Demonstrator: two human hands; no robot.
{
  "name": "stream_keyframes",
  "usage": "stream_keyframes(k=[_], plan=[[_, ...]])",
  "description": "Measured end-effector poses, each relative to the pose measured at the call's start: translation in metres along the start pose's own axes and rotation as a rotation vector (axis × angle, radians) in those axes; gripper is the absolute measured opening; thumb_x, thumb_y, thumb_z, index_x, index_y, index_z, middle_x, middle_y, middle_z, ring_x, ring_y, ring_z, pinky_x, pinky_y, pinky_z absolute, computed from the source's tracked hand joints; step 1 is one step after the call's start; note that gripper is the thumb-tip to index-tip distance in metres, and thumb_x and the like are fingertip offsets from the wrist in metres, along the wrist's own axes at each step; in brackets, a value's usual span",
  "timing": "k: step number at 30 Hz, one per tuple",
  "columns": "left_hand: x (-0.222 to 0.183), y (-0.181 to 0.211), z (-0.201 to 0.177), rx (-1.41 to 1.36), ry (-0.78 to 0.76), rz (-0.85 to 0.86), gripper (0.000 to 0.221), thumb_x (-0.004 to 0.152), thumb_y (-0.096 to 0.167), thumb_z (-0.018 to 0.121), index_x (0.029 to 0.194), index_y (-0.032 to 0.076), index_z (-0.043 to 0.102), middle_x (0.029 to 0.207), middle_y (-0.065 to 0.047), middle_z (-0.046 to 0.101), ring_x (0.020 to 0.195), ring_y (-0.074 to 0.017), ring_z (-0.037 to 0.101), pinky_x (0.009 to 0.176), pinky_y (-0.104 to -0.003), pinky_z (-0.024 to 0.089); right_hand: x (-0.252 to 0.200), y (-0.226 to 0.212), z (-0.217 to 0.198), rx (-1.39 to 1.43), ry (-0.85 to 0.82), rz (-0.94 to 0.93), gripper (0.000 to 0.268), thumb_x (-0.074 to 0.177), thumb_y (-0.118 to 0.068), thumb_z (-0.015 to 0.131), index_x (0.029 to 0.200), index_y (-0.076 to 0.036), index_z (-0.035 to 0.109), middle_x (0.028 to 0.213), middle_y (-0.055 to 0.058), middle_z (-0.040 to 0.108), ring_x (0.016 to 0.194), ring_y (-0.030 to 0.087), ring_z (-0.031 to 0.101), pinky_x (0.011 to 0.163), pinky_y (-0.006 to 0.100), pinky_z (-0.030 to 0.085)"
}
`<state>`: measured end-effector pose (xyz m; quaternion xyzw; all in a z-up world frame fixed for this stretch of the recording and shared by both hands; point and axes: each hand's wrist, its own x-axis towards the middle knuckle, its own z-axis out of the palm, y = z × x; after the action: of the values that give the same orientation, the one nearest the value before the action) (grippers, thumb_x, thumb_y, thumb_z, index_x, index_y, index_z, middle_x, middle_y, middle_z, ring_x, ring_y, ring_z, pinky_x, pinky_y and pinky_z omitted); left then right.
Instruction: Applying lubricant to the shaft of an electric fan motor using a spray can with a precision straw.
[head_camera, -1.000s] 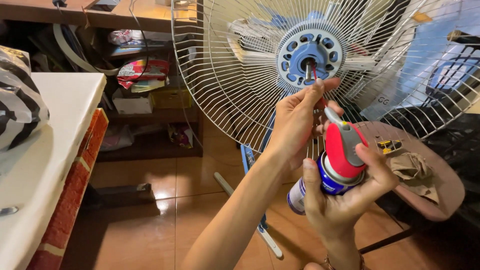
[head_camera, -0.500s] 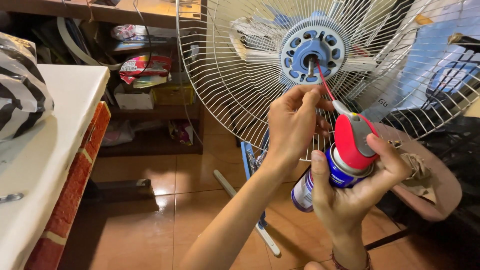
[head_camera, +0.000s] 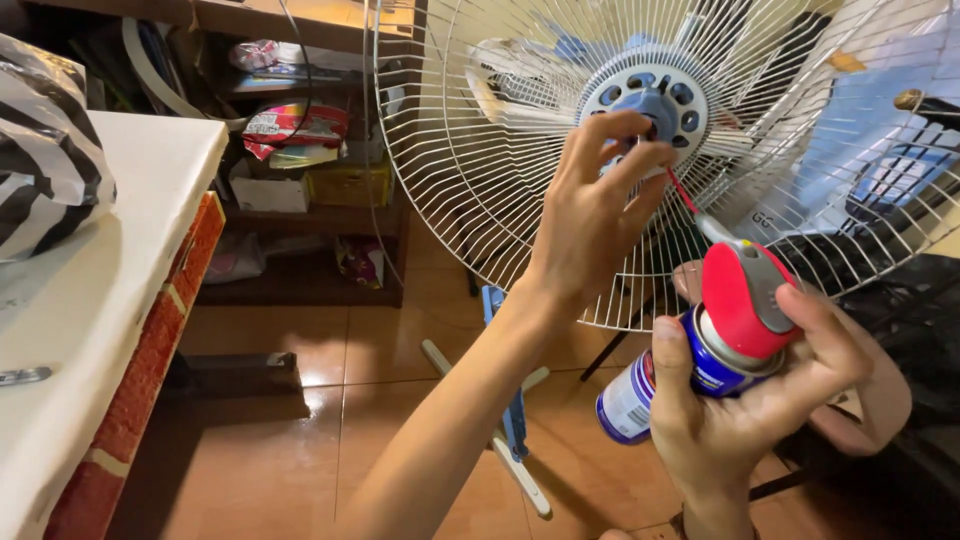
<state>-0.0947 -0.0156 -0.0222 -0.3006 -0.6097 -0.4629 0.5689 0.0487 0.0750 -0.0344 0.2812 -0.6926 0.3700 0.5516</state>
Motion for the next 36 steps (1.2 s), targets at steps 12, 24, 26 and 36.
stream_keyframes(k=[12, 24, 26, 36], plan=[[-0.013, -0.005, 0.003, -0.014, 0.031, 0.123, 0.02, 0.094, -0.007, 0.077, 0.108, 0.001, 0.064, 0.127, -0.017, 0.049, 0.113, -0.0386, 0.067, 0.101, -0.049, 0.067, -0.023, 0.015, -0.003, -0.067, -0.009, 0.045, 0.056, 0.093, -0.005, 0.071, 0.132, 0.0, 0.032, 0.131, 0.027, 0.041, 0.117, 0.039, 0.06, 0.112, 0.046, 0.051], [-0.017, -0.008, 0.017, -0.025, 0.098, 0.136, 0.017, 0.096, -0.006, 0.074, 0.103, 0.004, 0.061, 0.127, -0.011, 0.054, 0.108, -0.0326, 0.064, 0.089, -0.04, 0.067, -0.027, 0.031, -0.009, -0.139, 0.021, 0.037, 0.056, 0.093, -0.011, 0.072, 0.132, 0.0, 0.033, 0.126, 0.022, 0.04, 0.119, 0.034, 0.05, 0.113, 0.045, 0.045], [-0.018, -0.009, 0.018, -0.028, 0.067, 0.118, 0.018, 0.097, -0.005, 0.074, 0.104, 0.003, 0.06, 0.128, -0.012, 0.053, 0.111, -0.0328, 0.063, 0.089, -0.04, 0.065, -0.027, 0.032, -0.009, -0.123, 0.026, 0.057, 0.057, 0.093, -0.013, 0.072, 0.133, 0.0, 0.033, 0.127, 0.02, 0.038, 0.12, 0.032, 0.047, 0.114, 0.044, 0.043], [-0.016, -0.005, 0.024, 0.071, 0.115, 0.135, 0.02, 0.098, -0.005, 0.077, 0.108, 0.009, 0.065, 0.125, -0.009, 0.057, 0.096, -0.025, 0.066, 0.069, -0.035, 0.06, -0.027, 0.045, -0.013, -0.154, 0.043, 0.004, 0.058, 0.092, -0.014, 0.075, 0.131, 0.001, 0.035, 0.125, 0.018, 0.038, 0.113, 0.031, 0.046, 0.109, 0.043, 0.042]])
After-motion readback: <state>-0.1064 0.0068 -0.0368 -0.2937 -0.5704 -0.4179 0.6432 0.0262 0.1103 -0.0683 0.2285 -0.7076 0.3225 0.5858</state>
